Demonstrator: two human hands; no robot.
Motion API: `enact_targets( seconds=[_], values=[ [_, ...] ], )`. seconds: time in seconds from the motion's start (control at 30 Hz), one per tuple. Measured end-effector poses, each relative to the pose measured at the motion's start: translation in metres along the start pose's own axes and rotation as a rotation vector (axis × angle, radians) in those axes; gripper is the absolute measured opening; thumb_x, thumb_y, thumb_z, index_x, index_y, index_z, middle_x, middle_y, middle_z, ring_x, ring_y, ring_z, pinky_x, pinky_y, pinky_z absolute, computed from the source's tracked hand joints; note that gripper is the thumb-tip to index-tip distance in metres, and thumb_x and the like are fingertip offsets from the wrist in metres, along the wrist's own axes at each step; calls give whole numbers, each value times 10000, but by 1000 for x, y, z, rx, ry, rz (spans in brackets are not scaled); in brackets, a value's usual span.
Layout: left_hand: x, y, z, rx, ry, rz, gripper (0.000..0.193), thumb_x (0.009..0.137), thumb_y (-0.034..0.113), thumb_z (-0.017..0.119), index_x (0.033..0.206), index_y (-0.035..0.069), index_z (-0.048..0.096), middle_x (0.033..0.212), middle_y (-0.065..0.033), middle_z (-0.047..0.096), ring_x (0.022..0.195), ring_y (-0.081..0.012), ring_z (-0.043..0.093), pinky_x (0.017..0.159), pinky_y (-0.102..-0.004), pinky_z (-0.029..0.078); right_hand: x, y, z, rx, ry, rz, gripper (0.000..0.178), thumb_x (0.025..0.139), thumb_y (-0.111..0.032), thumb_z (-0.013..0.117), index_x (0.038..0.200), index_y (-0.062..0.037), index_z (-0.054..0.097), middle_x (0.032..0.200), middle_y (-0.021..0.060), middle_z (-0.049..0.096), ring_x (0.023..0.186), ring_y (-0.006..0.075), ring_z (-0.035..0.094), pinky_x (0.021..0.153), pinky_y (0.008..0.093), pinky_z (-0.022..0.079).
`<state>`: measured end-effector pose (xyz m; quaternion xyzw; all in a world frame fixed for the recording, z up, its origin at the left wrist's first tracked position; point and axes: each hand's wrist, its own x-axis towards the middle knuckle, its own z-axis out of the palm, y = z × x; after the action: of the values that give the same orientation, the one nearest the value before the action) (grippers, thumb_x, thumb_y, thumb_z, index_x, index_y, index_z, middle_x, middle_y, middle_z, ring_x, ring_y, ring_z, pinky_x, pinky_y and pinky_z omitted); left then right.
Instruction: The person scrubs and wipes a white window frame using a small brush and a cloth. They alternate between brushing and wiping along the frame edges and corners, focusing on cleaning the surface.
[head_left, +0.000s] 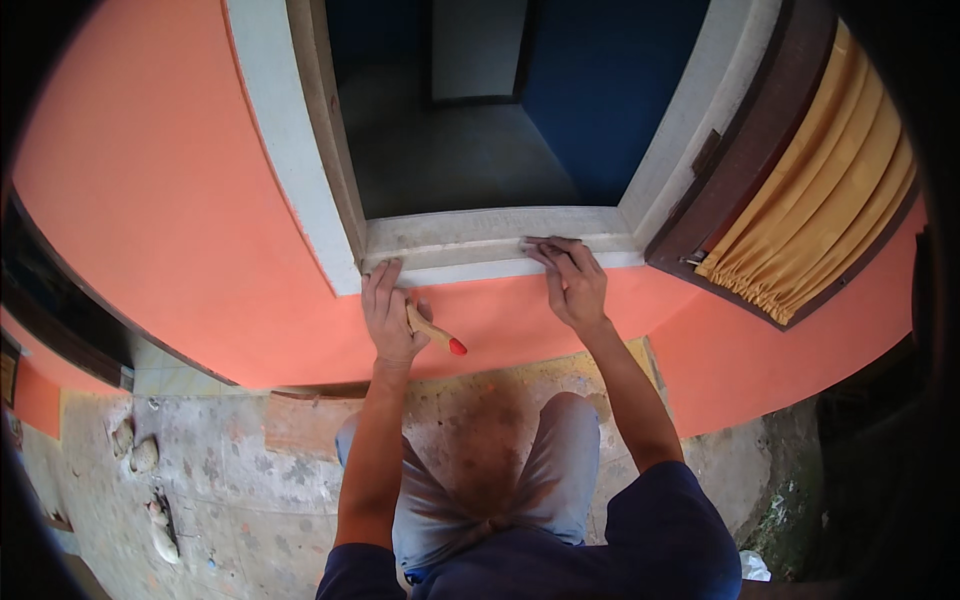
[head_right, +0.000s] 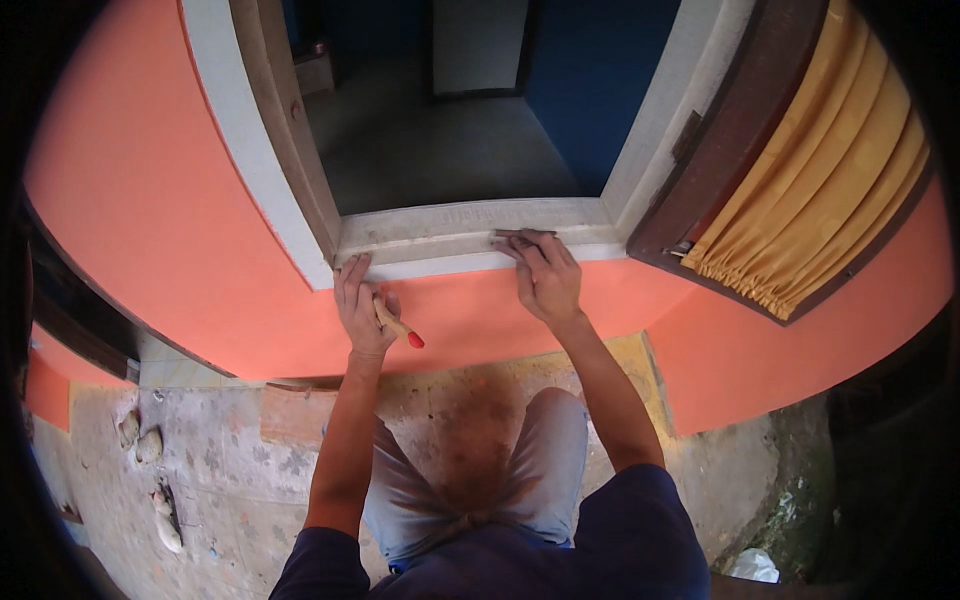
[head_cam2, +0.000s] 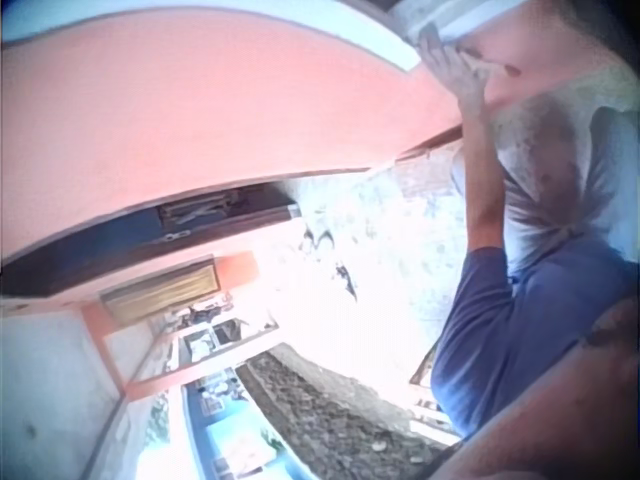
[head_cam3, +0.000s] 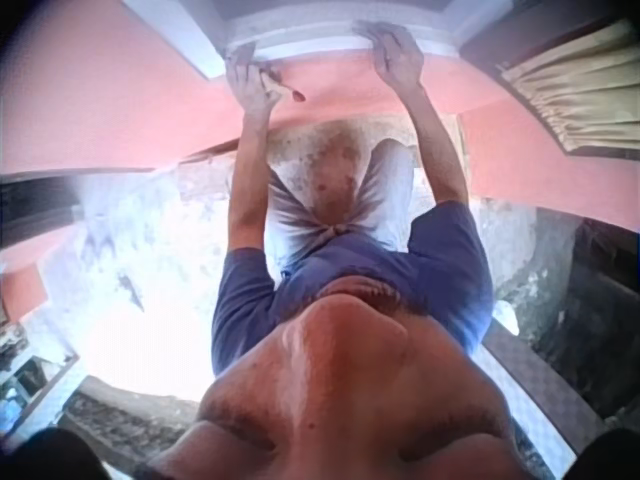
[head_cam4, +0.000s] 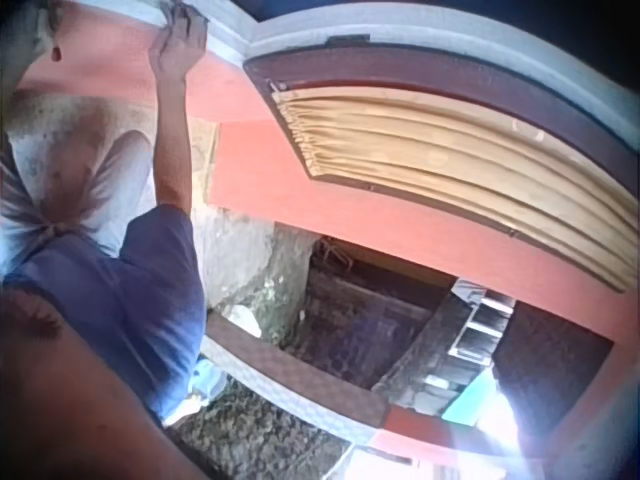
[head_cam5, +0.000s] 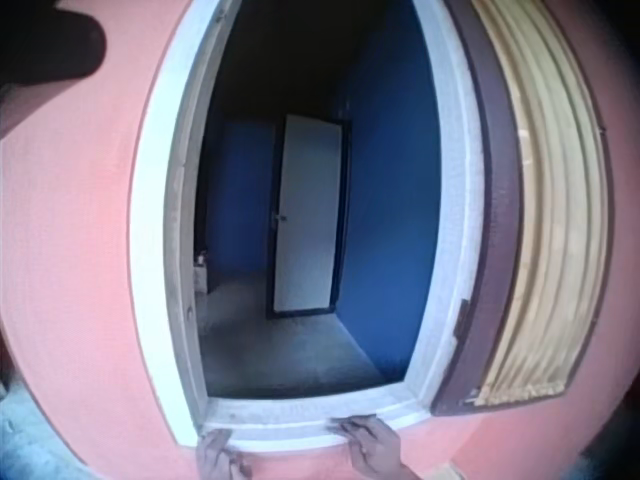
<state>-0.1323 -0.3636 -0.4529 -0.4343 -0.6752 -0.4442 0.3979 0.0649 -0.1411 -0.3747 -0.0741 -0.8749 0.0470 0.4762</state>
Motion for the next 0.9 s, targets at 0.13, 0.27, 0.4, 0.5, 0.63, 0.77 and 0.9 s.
enact_targets(
  seconds=[0.13, 0.27, 0.4, 0.5, 0.63, 0.77, 0.9],
  values=[
    [3, 11, 13, -16, 59, -54, 217, 872, 235, 664, 855, 63, 533, 1329, -201, 608, 1268, -420, 544, 1156, -599, 334, -4, 32, -36, -154, 69, 41, 325, 821, 29, 589, 1060, -56, 792, 1171, 58, 758, 1015, 269, 691, 864, 390, 573],
    [9, 22, 24, 13, 108, -93, 213, 906, 236, 637, 852, 61, 529, 1297, -200, 604, 1248, -421, 545, 1154, -608, 320, 10, -43, 27, 47, 82, 17, 295, 784, -38, 620, 1032, -62, 776, 1059, 57, 727, 983, 287, 690, 843, 401, 576],
    [11, 11, 11, 19, 93, -31, 217, 951, 227, 601, 853, 51, 518, 1277, -191, 618, 1234, -420, 552, 1141, -606, 332, 25, -66, 48, 193, -5, -92, 291, 780, -8, 632, 1038, -31, 765, 1012, 98, 722, 932, 292, 705, 805, 381, 593],
    [10, 11, 7, 8, 65, -15, 215, 944, 203, 616, 844, 46, 508, 1299, -182, 606, 1226, -436, 537, 1135, -618, 338, 7, 7, 5, 125, 16, -118, 344, 755, -39, 636, 1069, -74, 774, 1022, 64, 707, 906, 270, 685, 810, 390, 577],
    [5, 15, 18, 35, 81, -88, 192, 872, 226, 619, 861, 55, 531, 1288, -204, 595, 1266, -420, 529, 1157, -622, 303, -13, 50, -49, -280, -21, 118, 348, 746, -21, 629, 1061, -83, 762, 1036, 83, 692, 988, 315, 683, 995, 461, 515],
    [7, 15, 23, 53, 76, -72, 202, 885, 225, 637, 864, 55, 531, 1298, -203, 562, 1250, -431, 506, 1152, -643, 297, -5, 27, -43, -459, -92, 218, 284, 765, -18, 634, 1030, -75, 719, 1046, 120, 690, 1051, 339, 679, 1084, 505, 455],
    [6, 10, 26, 69, 97, -15, 231, 920, 257, 639, 872, 53, 542, 1305, -197, 553, 1248, -431, 501, 1153, -639, 300, 1, -12, -10, -341, -51, 148, 258, 781, -17, 643, 1033, -62, 677, 1102, 162, 700, 1090, 353, 671, 1096, 521, 455]
  ],
)
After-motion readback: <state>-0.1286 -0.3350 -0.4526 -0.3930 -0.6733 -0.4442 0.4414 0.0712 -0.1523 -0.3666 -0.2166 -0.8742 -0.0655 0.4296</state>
